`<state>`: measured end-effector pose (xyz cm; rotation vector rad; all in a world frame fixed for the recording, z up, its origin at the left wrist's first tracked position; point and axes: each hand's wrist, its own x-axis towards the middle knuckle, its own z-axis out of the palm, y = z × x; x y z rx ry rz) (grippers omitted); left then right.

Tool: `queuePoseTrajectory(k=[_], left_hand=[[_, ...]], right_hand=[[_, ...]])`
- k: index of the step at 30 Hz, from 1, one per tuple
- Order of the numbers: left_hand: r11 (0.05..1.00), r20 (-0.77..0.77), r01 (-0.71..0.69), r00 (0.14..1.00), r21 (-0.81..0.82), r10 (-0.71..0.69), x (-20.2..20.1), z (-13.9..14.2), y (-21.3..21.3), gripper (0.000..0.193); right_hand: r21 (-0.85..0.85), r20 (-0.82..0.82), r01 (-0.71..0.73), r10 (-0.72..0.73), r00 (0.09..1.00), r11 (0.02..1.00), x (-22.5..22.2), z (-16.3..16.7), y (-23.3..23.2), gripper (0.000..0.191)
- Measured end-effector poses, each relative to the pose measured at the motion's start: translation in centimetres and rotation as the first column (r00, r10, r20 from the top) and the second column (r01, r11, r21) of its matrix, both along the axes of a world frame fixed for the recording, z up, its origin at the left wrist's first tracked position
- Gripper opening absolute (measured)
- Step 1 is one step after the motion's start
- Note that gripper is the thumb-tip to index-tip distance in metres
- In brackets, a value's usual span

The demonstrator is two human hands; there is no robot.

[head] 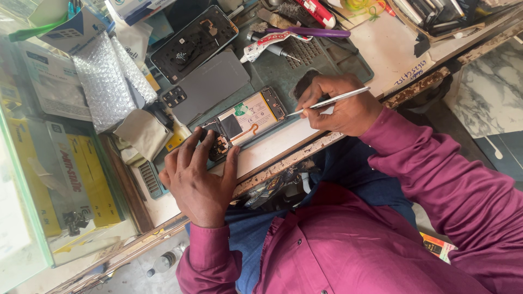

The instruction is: The person cleans the back of a white smartphone with a small brush, then uses tweezers to remove a small component from the phone's interior. The person also handles a small green rubber band and a tube of adhesive while working at a cluttered electronics repair bench.

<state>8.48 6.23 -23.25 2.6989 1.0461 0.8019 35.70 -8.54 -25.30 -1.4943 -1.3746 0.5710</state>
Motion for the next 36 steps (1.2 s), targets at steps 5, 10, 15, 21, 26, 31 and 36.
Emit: queuePoseTrajectory(k=[5, 10, 15, 21, 26, 31, 36], left_hand=[[1.0, 0.0, 0.0, 1.0, -0.001, 0.0, 0.0, 0.02, -0.01, 0.05], [1.0, 0.005, 0.006, 1.0, -0.002, -0.006, -0.05, 0.04, -0.01, 0.05], [1.0, 0.004, 0.003, 1.0, 0.001, -0.003, 0.01, 0.02, 0.01, 0.05], [1.0, 0.003, 0.002, 1.0, 0.0, -0.002, -0.04, 0.0, 0.0, 0.049], [1.0, 0.003, 0.001, 1.0, -0.002, -0.001, -0.06, 0.01, 0.1, 0.049], [1.0, 0.013, 0.003, 1.0, 0.001, -0.003, 0.02, 0.03, 0.04, 0.049], [1.0, 0.021, 0.005, 1.0, -0.004, -0.005, 0.1, 0.1, 0.02, 0.049]], right_hand=[[0.007, -0.029, 0.028, -0.028, 0.999, 1.0, -0.11, -0.32, -0.19, 0.018], [0.024, -0.065, 0.027, -0.025, 0.998, 0.999, -0.05, -0.66, -0.27, 0.018], [0.02, -0.011, 0.039, -0.039, 0.999, 0.999, -0.11, -0.6, -0.12, 0.019], [-0.015, -0.047, -0.009, 0.009, 0.999, 1.0, 0.09, -0.07, -0.04, 0.017], [-0.03, 0.055, -0.005, 0.007, 0.998, 1.0, 0.31, 0.06, -0.11, 0.018], [-0.041, -0.04, -0.006, 0.004, 0.999, 0.999, 0.31, -0.35, -0.34, 0.017], [-0.022, -0.08, -0.005, 0.004, 0.997, 1.0, 0.27, -0.47, -0.3, 0.018]])
